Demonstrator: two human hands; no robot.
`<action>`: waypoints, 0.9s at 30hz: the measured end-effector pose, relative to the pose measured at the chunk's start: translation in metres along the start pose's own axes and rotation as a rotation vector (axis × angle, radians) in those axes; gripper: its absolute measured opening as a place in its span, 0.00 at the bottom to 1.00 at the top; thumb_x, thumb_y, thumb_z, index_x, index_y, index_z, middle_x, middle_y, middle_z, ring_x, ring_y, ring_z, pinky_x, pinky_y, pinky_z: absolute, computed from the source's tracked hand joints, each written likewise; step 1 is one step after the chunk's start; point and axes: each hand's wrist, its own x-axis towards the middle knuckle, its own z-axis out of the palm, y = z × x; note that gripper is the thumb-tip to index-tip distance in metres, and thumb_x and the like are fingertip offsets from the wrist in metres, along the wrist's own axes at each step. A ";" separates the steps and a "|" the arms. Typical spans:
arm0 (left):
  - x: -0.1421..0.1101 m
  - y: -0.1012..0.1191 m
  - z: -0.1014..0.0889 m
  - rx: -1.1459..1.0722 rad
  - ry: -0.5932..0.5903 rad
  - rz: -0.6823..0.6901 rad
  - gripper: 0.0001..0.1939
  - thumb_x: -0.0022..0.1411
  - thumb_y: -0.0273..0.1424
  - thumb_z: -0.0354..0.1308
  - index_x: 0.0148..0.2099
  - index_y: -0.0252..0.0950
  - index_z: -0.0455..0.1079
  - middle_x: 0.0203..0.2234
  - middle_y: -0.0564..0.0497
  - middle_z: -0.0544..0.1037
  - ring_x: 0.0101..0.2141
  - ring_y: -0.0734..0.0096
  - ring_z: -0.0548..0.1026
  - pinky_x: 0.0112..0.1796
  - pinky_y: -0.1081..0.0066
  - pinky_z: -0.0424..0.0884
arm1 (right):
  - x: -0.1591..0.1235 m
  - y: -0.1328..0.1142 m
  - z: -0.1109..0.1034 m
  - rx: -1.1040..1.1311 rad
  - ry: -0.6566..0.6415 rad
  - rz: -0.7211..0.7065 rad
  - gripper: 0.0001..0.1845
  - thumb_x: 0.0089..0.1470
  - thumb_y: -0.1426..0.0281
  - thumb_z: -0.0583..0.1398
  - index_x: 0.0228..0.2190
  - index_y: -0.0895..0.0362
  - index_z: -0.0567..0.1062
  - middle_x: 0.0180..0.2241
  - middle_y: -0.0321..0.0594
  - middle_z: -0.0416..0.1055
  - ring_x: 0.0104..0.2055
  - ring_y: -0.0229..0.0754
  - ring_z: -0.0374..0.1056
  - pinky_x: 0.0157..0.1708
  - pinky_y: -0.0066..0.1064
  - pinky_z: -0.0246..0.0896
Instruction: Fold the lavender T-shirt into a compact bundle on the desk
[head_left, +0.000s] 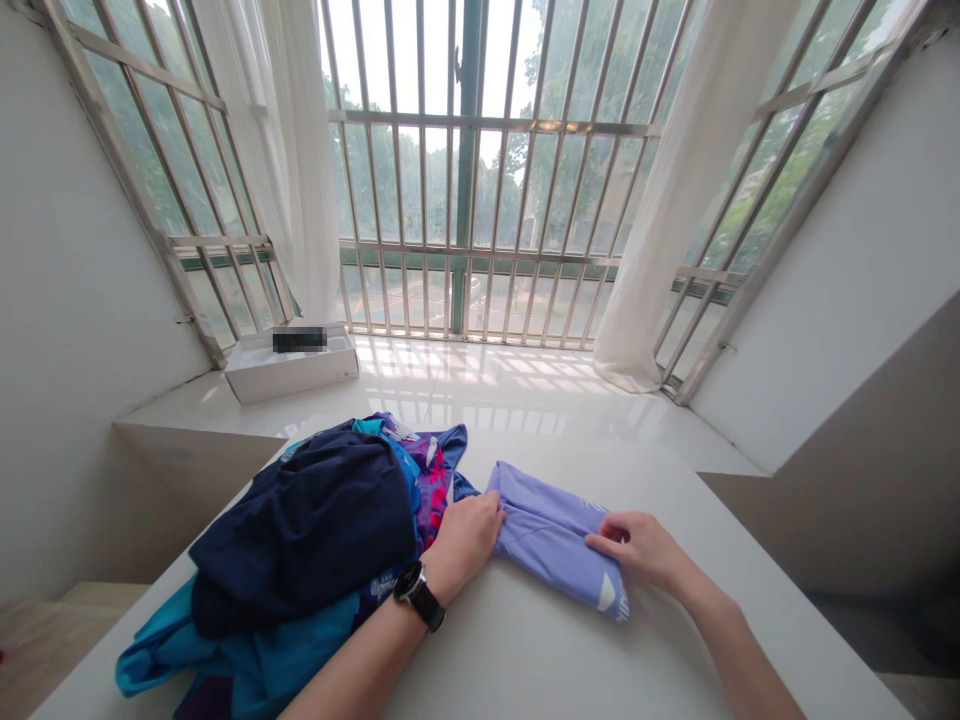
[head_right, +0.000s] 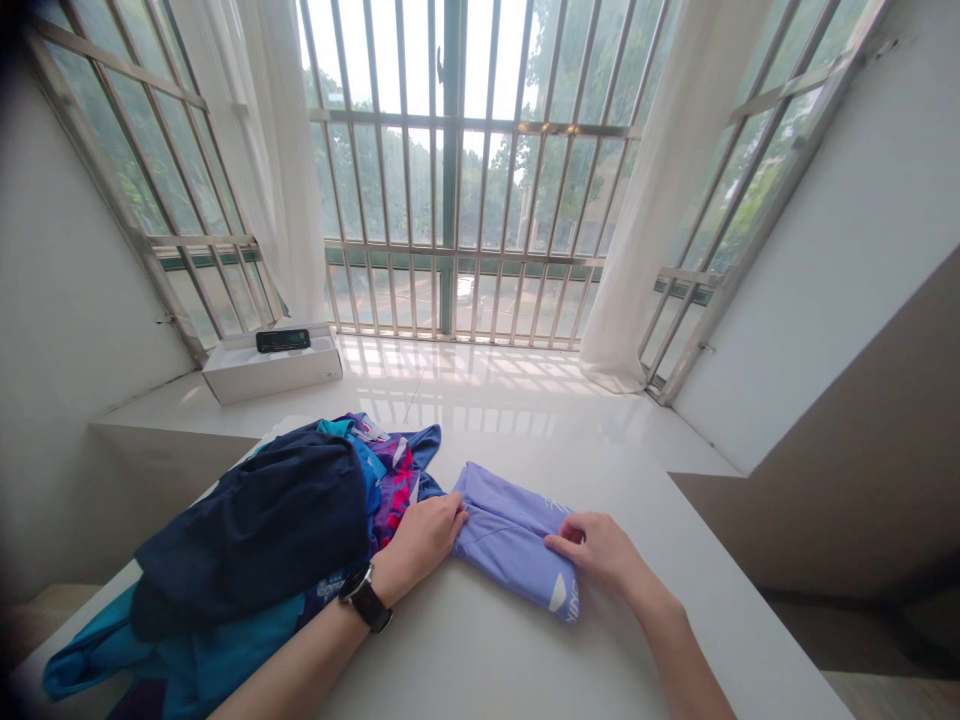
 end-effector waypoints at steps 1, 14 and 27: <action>0.000 0.000 0.000 0.001 0.003 0.000 0.12 0.72 0.33 0.45 0.44 0.35 0.68 0.36 0.44 0.80 0.38 0.60 0.79 0.36 0.68 0.69 | 0.000 0.000 0.000 -0.001 -0.004 0.001 0.22 0.53 0.50 0.60 0.23 0.56 0.78 0.25 0.38 0.76 0.30 0.43 0.67 0.32 0.32 0.57; -0.002 0.006 -0.006 0.013 -0.028 -0.026 0.13 0.72 0.35 0.45 0.45 0.35 0.68 0.38 0.44 0.79 0.40 0.59 0.79 0.39 0.68 0.69 | -0.001 -0.002 -0.001 0.025 -0.021 0.003 0.23 0.52 0.50 0.59 0.23 0.57 0.78 0.24 0.38 0.75 0.29 0.42 0.65 0.30 0.31 0.56; 0.000 0.005 -0.005 0.053 0.036 0.030 0.11 0.72 0.33 0.47 0.43 0.35 0.69 0.37 0.45 0.78 0.41 0.60 0.75 0.42 0.65 0.68 | -0.010 -0.019 -0.007 0.006 -0.096 -0.009 0.23 0.51 0.52 0.61 0.18 0.56 0.75 0.21 0.37 0.72 0.25 0.39 0.62 0.26 0.30 0.51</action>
